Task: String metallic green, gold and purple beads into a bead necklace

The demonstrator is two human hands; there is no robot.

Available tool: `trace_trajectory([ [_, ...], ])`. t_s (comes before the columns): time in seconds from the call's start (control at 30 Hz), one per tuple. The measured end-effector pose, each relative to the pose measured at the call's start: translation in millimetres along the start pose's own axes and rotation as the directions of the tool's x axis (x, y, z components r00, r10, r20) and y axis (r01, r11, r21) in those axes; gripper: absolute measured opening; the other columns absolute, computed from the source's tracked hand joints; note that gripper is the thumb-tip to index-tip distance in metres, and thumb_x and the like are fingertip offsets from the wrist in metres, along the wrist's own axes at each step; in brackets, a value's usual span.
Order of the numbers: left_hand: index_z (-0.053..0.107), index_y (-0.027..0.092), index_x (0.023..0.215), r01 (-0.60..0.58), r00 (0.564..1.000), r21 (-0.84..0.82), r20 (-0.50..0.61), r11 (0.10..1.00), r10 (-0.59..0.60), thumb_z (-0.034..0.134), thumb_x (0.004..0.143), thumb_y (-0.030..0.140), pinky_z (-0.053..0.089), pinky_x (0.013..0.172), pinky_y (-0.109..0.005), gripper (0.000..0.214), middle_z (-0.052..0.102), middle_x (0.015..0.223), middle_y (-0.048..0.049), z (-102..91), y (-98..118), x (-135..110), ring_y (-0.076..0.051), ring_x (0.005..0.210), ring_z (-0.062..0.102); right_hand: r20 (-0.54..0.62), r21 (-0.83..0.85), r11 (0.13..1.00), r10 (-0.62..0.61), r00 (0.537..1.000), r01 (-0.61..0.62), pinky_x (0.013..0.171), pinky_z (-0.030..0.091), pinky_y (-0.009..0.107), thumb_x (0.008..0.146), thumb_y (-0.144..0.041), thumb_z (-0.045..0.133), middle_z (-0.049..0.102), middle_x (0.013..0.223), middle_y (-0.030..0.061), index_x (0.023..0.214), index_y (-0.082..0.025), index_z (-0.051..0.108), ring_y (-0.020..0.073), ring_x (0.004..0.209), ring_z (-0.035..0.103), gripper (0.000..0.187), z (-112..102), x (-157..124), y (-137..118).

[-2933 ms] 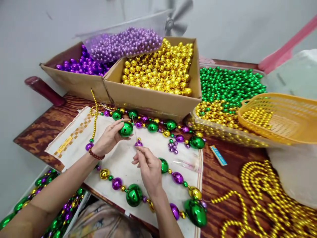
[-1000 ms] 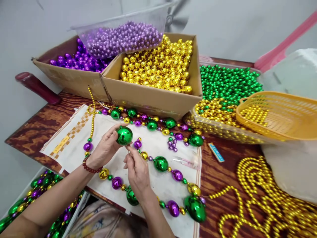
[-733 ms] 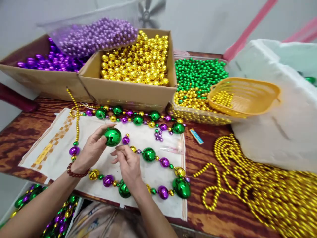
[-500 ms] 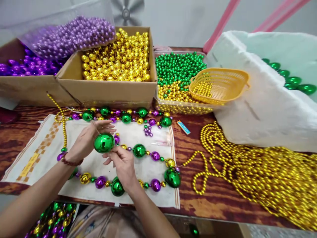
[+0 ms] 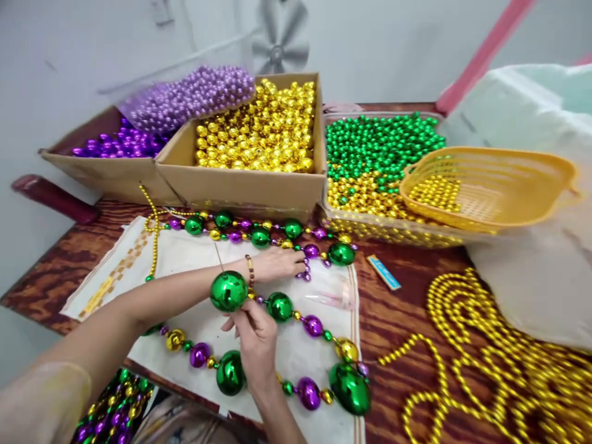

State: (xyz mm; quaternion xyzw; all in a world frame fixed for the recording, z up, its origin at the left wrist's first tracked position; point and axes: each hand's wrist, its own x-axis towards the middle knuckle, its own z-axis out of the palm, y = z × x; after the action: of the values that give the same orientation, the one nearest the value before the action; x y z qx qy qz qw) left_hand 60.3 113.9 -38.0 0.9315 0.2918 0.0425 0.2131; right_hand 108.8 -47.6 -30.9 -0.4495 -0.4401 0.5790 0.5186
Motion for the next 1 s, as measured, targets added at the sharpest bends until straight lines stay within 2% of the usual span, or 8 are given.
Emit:
trace_trajectory([
  [0.1, 0.066, 0.016, 0.093, 0.042, 0.999, -0.008, -0.016, 0.999, -0.042, 0.049, 0.093, 0.009, 0.040, 0.068, -0.032, 0.018, 0.061, 0.107, -0.0142, -0.2, -2.4, -1.7, -0.024, 0.088, 0.060, -0.001, -0.040, 0.999, -0.005, 1.000, 0.005, 0.050, 0.041, 0.024, 0.089, -0.031, 0.063, 0.069, 0.059, 0.0022, 0.074, -0.017, 0.074, 0.0127, 0.050, 0.052, 0.023, -1.5, 0.8, 0.5],
  [0.23, 0.068, 0.018, 0.086, 0.092, 0.942, -0.388, -0.266, 0.917, -0.206, 0.062, 0.085, 0.009, 0.044, 0.076, -0.032, 0.011, 0.062, 0.098, -0.0095, -12.4, -9.3, -27.3, -0.022, 0.087, 0.061, -0.015, -0.076, 0.996, -0.051, 0.999, 0.050, 0.052, 0.044, 0.024, 0.089, -0.029, 0.063, 0.070, 0.063, 0.0023, 0.073, -0.018, 0.072, 0.0133, 0.053, 0.057, 0.021, -1.7, 3.5, -6.4],
  [0.3, 0.070, 0.018, 0.082, 0.036, 0.850, -0.677, -0.366, 0.735, -0.379, 0.070, 0.080, 0.014, 0.046, 0.079, -0.031, 0.005, 0.064, 0.090, -0.0067, -25.2, -12.3, -53.5, -0.020, 0.085, 0.062, -0.023, -0.075, 0.995, -0.072, 0.997, 0.071, 0.052, 0.046, 0.024, 0.088, -0.028, 0.063, 0.071, 0.065, 0.0023, 0.074, -0.018, 0.071, 0.0139, 0.054, 0.061, 0.019, -0.3, 6.3, -9.8],
  [0.37, 0.071, 0.017, 0.087, -0.071, 0.751, -0.908, -0.320, 0.412, -0.577, 0.074, 0.079, 0.021, 0.049, 0.078, -0.031, 0.009, 0.067, 0.085, -0.0051, -40.8, -13.3, -85.8, -0.018, 0.080, 0.064, -0.017, -0.064, 0.995, -0.079, 0.997, 0.077, 0.051, 0.047, 0.024, 0.087, -0.028, 0.064, 0.071, 0.066, 0.0021, 0.077, -0.018, 0.072, 0.0146, 0.055, 0.064, 0.016, 2.1, 9.7, -11.5],
  [0.47, 0.073, 0.012, 0.094, -0.262, 0.663, -0.965, -0.163, -0.023, -0.731, 0.078, 0.078, 0.024, 0.053, 0.078, -0.029, 0.020, 0.070, 0.085, -0.0061, -61.7, -10.5, -133.1, -0.014, 0.077, 0.067, 0.023, -0.062, 0.996, -0.070, 0.997, 0.071, 0.050, 0.050, 0.024, 0.086, -0.027, 0.065, 0.071, 0.065, 0.0014, 0.082, -0.018, 0.073, 0.0154, 0.055, 0.066, 0.013, 6.7, 13.3, -11.1],
  [0.53, 0.073, 0.011, 0.097, -0.349, 0.645, -0.926, -0.124, -0.146, -0.754, 0.078, 0.079, 0.020, 0.054, 0.078, -0.027, 0.020, 0.071, 0.088, -0.0070, -69.7, -7.2, -156.1, -0.014, 0.079, 0.069, 0.043, -0.085, 0.994, -0.068, 0.997, 0.071, 0.050, 0.051, 0.024, 0.085, -0.027, 0.065, 0.070, 0.063, 0.0011, 0.083, -0.018, 0.074, 0.0157, 0.054, 0.066, 0.012, 9.8, 14.0, -9.9],
  [0.77, 0.072, 0.013, 0.095, -0.472, 0.599, -0.853, -0.123, -0.225, -0.791, 0.070, 0.088, 0.019, 0.057, 0.077, -0.027, 0.009, 0.072, 0.092, -0.0068, -68.6, -6.8, -182.4, -0.014, 0.081, 0.071, 0.075, -0.183, 0.978, -0.086, 0.993, 0.099, 0.048, 0.052, 0.025, 0.086, -0.028, 0.065, 0.069, 0.059, 0.0009, 0.081, -0.018, 0.074, 0.0156, 0.049, 0.065, 0.014, 17.4, 11.6, -8.1],
  [1.0, 0.071, 0.013, 0.094, -0.482, 0.608, -0.840, -0.117, -0.249, -0.785, 0.071, 0.088, 0.024, 0.057, 0.075, -0.028, 0.012, 0.070, 0.086, -0.0052, -63.7, -13.9, -191.1, -0.014, 0.077, 0.070, 0.086, -0.214, 0.970, -0.102, 0.991, 0.118, 0.048, 0.052, 0.026, 0.087, -0.026, 0.065, 0.069, 0.059, 0.0007, 0.081, -0.019, 0.074, 0.0154, 0.049, 0.064, 0.013, 20.4, 10.0, -10.7],
])
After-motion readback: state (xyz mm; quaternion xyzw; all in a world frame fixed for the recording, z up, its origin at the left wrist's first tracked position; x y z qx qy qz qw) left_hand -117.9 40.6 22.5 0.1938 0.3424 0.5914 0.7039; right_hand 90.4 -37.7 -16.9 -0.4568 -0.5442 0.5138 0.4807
